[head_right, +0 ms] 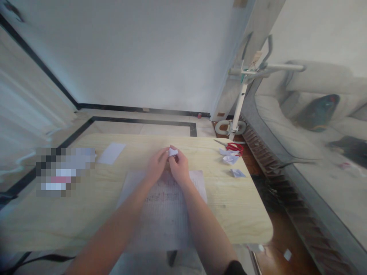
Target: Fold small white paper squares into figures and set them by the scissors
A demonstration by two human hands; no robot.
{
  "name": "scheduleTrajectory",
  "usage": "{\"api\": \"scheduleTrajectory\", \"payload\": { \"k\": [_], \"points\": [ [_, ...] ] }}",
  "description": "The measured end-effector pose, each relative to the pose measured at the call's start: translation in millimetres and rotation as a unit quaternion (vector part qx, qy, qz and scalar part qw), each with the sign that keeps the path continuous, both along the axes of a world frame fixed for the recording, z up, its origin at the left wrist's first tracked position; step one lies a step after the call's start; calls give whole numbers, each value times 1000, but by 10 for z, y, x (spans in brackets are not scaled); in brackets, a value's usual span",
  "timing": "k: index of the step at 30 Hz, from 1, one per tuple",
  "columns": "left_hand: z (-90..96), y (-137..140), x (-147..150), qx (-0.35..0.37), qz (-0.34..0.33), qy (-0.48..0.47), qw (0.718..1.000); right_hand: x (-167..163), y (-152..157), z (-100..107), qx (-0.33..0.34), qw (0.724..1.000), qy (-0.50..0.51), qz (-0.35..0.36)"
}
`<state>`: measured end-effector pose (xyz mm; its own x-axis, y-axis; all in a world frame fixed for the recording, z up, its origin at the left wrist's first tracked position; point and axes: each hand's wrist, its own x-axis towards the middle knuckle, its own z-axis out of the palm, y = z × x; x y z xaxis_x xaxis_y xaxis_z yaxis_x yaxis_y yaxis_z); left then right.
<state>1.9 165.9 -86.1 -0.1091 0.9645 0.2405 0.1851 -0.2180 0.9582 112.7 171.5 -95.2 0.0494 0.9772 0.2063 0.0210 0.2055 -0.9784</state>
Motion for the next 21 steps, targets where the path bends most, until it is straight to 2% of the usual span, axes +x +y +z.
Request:
{"api": "scheduleTrajectory", "payload": {
  "k": [7,14,21],
  "points": [
    [77,-14,12,-33,5,-72,997,20,5,46,-2,999,-26,-30],
    [88,-37,12,-23,-5,26,999,66,17,95,21,998,-53,-27],
    [73,-25,12,-13,33,55,998,67,3,116,19,998,-60,-25]
  ]
}}
